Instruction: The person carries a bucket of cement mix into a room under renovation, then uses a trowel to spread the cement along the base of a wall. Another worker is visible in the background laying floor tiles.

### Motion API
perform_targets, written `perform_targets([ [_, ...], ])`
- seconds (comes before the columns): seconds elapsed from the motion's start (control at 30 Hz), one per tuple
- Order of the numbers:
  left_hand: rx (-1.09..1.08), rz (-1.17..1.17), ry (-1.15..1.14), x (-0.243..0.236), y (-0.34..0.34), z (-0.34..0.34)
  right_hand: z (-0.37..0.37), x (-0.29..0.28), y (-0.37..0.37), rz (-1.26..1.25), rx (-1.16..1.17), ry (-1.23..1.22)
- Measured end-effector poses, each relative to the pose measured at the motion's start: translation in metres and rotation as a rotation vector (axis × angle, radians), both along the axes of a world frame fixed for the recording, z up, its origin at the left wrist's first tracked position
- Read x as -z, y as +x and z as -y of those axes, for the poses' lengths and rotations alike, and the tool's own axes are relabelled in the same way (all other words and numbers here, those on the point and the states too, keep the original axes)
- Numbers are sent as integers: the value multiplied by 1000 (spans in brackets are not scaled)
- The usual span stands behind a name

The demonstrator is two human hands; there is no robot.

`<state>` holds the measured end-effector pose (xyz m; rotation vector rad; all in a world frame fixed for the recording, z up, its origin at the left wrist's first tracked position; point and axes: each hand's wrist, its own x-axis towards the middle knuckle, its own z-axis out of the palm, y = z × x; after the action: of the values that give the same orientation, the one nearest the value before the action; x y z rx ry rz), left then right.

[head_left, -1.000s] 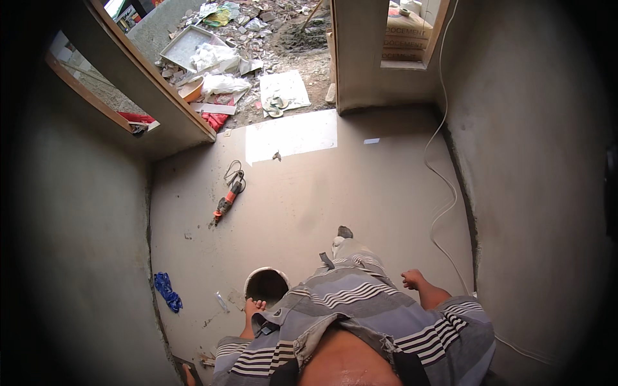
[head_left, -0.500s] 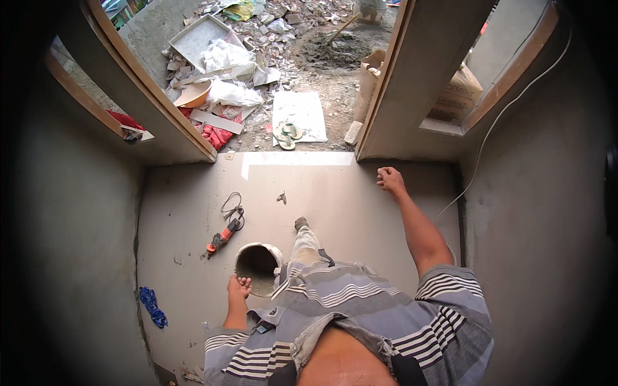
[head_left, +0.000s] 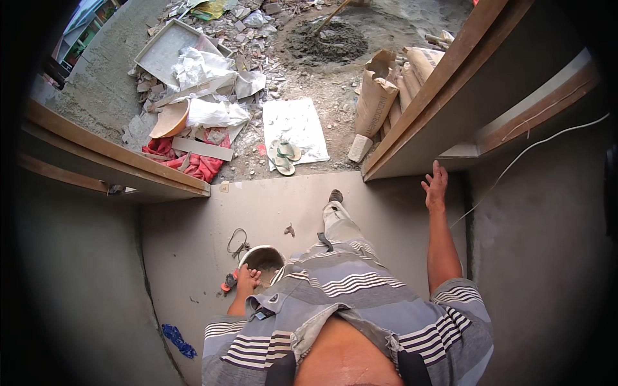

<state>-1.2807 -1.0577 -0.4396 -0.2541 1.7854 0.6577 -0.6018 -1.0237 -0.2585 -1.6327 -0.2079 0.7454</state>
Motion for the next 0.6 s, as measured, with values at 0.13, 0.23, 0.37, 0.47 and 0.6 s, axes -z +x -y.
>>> perform_targets([
  [0.13,54,-127,95,-7,30,-64,-78,4,27,145,-17,64],
  [0.23,1,-173,188,-14,55,-123,-116,32,18,165,39,-36],
  [0.37,-64,-87,166,-14,78,-190,-149,60,14,168,124,-92],
  [0.47,-72,7,221,-4,98,-225,-157,69,14,-39,81,-327],
  [0.6,-61,38,221,6,128,-282,-162,67,12,-5,245,-240],
])
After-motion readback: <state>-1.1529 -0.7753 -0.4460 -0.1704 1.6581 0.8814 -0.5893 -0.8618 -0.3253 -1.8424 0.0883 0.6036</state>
